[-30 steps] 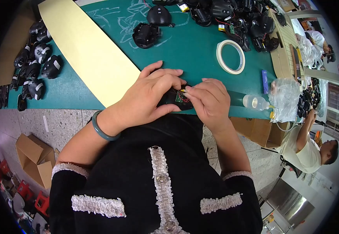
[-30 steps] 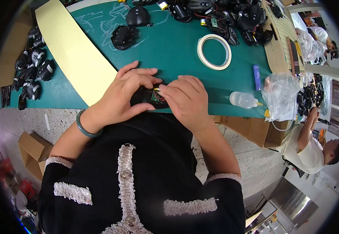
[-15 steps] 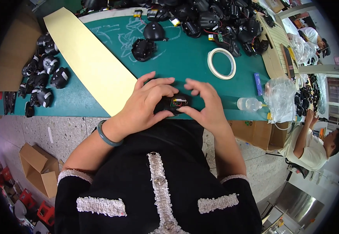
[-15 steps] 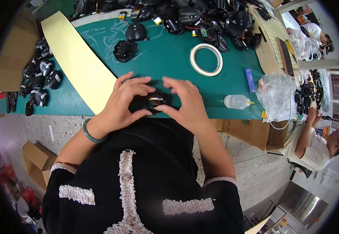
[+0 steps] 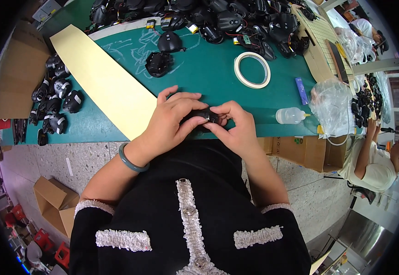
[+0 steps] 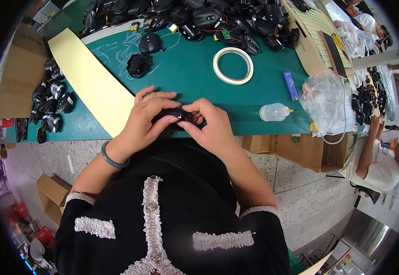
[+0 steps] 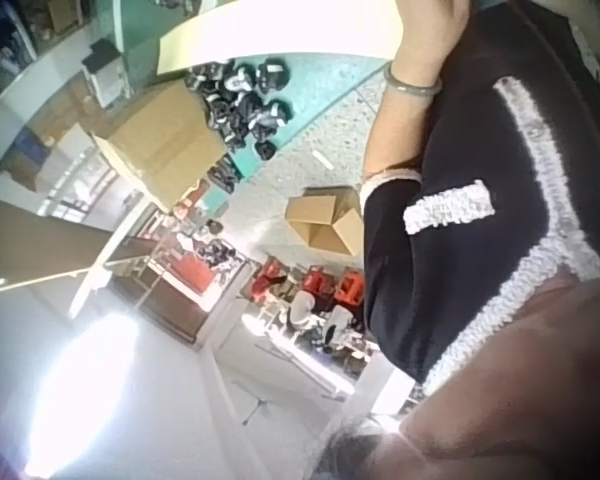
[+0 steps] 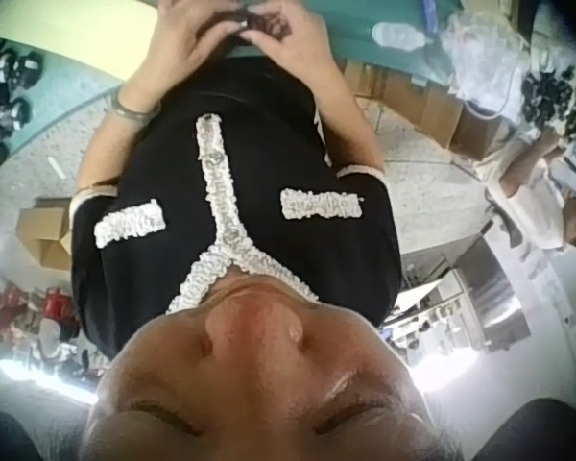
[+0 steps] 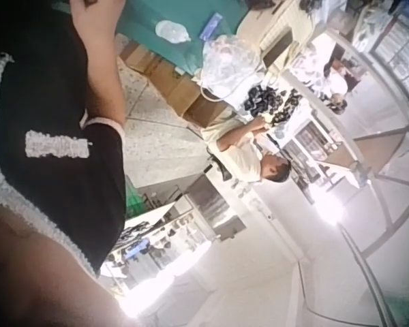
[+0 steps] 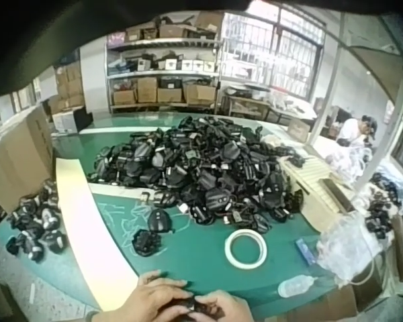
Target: The person assembles computer mice by connecting internal wires to internal circuitry, applying glue from a bottle to parts, and fitting mouse casings together by hand.
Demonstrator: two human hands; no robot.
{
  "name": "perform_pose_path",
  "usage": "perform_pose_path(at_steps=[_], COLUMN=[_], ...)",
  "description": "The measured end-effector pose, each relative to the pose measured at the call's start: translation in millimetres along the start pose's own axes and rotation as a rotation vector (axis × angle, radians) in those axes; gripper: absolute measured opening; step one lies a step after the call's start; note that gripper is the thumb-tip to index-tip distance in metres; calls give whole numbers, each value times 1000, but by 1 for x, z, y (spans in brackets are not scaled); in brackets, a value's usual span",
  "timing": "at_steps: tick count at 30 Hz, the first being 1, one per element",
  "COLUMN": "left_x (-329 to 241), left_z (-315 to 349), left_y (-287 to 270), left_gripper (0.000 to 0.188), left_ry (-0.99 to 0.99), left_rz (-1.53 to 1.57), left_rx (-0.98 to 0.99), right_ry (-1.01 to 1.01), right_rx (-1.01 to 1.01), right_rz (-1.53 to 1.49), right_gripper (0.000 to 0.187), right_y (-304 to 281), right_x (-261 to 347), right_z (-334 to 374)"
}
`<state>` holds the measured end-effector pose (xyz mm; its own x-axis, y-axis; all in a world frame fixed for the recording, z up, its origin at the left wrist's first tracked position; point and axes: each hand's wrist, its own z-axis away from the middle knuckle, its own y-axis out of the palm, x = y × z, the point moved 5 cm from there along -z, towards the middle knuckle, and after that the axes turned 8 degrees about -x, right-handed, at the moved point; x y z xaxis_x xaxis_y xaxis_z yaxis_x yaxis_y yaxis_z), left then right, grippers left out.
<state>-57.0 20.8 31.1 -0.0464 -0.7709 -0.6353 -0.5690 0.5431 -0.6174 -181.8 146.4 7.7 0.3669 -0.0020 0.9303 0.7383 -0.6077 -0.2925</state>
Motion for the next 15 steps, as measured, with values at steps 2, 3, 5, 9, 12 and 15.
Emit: perform_pose_path(at_steps=[2, 3, 5, 9, 12, 15], left_x=[1, 0, 0, -3, -1, 3], left_z=[2, 2, 1, 2, 0, -3], left_y=[2, 3, 4, 5, 3, -3], left_gripper=[24, 24, 24, 24, 22, 37], left_ry=[-89, -91, -110, -99, -122, -41], left_rz=[81, 79, 111, 62, 55, 3], left_rx=[8, 13, -1, -29, -28, 42], right_ry=[-60, -57, -70, -90, -85, -19], right_rx=[3, 1, 8, -2, -2, -2], right_rz=[41, 36, 29, 15, -4, -90], right_gripper=[33, 33, 33, 31, 32, 35], right_y=[0, 0, -1, -1, 0, 2], right_x=[1, 1, 0, 0, 1, 2], right_z=[0, 0, -1, -1, -2, -5])
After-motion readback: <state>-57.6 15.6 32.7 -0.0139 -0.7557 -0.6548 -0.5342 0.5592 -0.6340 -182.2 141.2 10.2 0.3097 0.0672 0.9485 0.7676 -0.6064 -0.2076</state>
